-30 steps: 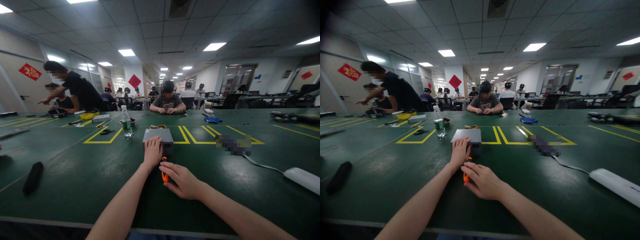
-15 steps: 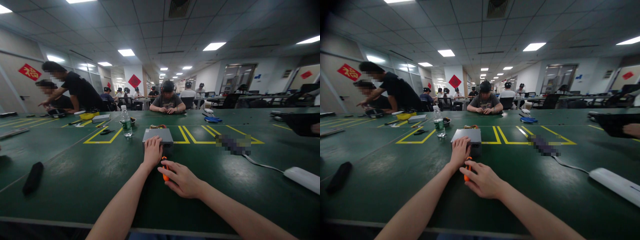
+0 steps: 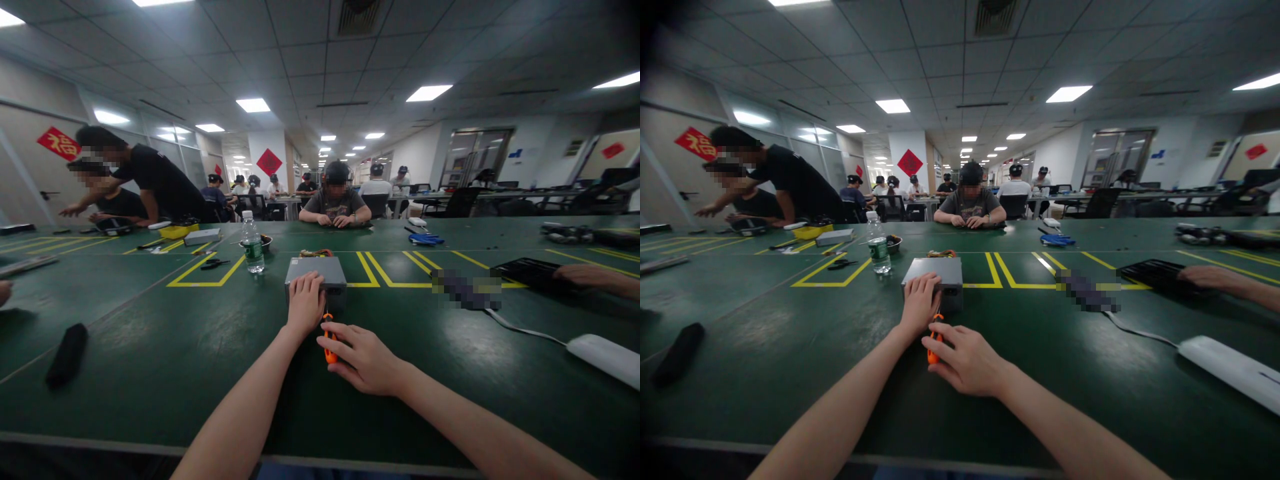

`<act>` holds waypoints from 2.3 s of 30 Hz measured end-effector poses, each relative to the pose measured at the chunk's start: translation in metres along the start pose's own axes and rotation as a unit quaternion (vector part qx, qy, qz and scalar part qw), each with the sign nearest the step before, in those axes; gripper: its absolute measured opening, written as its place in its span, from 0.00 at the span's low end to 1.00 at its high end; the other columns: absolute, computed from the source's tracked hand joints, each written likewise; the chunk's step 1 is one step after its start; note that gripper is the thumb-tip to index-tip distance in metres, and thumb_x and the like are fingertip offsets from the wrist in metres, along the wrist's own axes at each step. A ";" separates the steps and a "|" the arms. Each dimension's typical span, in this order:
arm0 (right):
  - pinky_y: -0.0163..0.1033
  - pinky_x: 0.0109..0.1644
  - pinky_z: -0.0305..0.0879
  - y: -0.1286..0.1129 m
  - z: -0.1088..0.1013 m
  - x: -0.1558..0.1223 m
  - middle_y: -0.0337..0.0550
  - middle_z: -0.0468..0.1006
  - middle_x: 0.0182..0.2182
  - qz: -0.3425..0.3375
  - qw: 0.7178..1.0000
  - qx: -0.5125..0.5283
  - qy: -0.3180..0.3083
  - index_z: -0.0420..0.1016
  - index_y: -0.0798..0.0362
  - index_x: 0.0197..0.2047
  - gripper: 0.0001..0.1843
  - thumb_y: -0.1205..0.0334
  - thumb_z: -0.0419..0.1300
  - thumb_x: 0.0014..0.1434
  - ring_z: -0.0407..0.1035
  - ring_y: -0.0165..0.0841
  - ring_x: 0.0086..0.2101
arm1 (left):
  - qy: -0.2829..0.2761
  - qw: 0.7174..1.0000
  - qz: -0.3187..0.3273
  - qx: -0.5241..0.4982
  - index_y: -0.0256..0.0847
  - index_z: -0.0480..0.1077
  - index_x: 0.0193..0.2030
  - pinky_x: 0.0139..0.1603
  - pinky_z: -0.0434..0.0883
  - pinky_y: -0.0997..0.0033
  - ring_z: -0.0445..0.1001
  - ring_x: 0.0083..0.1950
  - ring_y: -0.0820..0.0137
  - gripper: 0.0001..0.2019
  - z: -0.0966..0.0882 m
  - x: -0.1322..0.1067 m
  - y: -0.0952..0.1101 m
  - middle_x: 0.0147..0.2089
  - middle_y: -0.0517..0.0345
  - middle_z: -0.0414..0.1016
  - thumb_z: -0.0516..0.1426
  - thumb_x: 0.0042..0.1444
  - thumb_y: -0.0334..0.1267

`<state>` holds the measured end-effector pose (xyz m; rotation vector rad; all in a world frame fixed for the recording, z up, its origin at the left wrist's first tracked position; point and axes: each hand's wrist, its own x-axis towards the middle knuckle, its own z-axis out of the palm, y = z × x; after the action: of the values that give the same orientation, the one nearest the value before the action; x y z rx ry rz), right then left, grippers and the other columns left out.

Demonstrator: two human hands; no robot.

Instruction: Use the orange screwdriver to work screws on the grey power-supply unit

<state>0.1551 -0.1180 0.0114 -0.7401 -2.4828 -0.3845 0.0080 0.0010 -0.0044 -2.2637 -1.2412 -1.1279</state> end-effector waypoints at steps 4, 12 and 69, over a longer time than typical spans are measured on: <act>0.43 0.45 0.68 0.003 0.004 -0.002 0.58 0.69 0.49 0.018 0.998 0.018 0.061 0.60 0.57 0.49 0.16 0.56 0.51 0.62 0.68 0.39 0.48 | 0.001 1.000 0.001 0.003 0.42 0.63 0.51 0.60 0.54 0.57 0.60 0.59 0.63 0.14 -0.001 0.000 0.000 0.58 0.53 0.65 0.49 0.57 0.34; 0.42 0.44 0.69 0.003 0.003 0.001 0.56 0.70 0.49 0.020 0.999 0.015 0.046 0.60 0.56 0.51 0.19 0.54 0.52 0.61 0.69 0.38 0.46 | -0.005 1.000 0.000 0.000 0.43 0.63 0.52 0.60 0.54 0.55 0.60 0.60 0.63 0.15 -0.003 0.000 0.001 0.58 0.52 0.65 0.49 0.57 0.33; 0.42 0.43 0.70 0.012 -0.009 -0.009 0.55 0.73 0.46 0.021 0.994 0.027 0.106 0.61 0.56 0.46 0.13 0.62 0.53 0.58 0.71 0.37 0.43 | -0.007 1.000 0.004 -0.011 0.42 0.62 0.51 0.60 0.54 0.56 0.59 0.60 0.63 0.15 -0.003 -0.001 0.000 0.58 0.52 0.64 0.50 0.57 0.34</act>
<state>0.1721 -0.1161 0.0153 -0.6904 -2.2668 -0.3582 0.0060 -0.0009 -0.0031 -2.2947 -1.2297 -1.1293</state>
